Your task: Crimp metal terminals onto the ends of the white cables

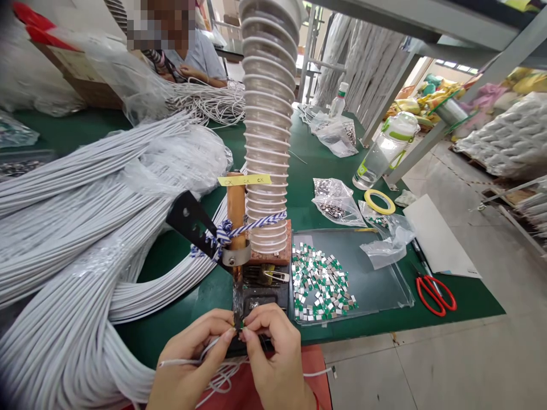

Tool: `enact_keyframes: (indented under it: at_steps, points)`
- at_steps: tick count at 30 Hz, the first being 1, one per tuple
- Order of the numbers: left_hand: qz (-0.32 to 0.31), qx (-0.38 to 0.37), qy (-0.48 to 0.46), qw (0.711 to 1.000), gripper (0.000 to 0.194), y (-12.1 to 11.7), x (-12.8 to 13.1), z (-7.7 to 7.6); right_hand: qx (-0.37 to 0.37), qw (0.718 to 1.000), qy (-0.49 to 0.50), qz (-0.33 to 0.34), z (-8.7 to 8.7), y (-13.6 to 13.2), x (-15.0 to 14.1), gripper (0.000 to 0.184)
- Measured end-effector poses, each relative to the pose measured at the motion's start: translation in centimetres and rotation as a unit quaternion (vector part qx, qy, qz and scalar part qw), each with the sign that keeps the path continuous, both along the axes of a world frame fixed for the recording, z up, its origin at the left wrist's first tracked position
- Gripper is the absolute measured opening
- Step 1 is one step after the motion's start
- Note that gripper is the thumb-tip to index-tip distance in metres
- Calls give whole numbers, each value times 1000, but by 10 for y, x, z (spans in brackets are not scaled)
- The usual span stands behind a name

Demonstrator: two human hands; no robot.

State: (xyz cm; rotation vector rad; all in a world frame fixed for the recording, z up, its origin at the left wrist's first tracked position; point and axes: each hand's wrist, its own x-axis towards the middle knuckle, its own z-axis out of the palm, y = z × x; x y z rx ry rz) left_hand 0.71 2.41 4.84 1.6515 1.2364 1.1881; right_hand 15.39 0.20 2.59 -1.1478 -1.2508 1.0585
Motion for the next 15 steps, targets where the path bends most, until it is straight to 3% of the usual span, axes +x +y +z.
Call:
enact_keyframes:
  at_steps: [5, 9, 15]
  points:
    - [0, -26, 14, 1000, 25, -2, -2, -6, -9, 1000, -14, 10, -4, -5, 5, 11]
    - [-8, -41, 40, 998, 23, -6, -8, -17, -24, 996, -82, 8, -3, -11, 11, 12]
    - [-80, -89, 11, 993, 23, -19, -12, -21, -25, 987, -145, 56, 3, -15, 14, 3]
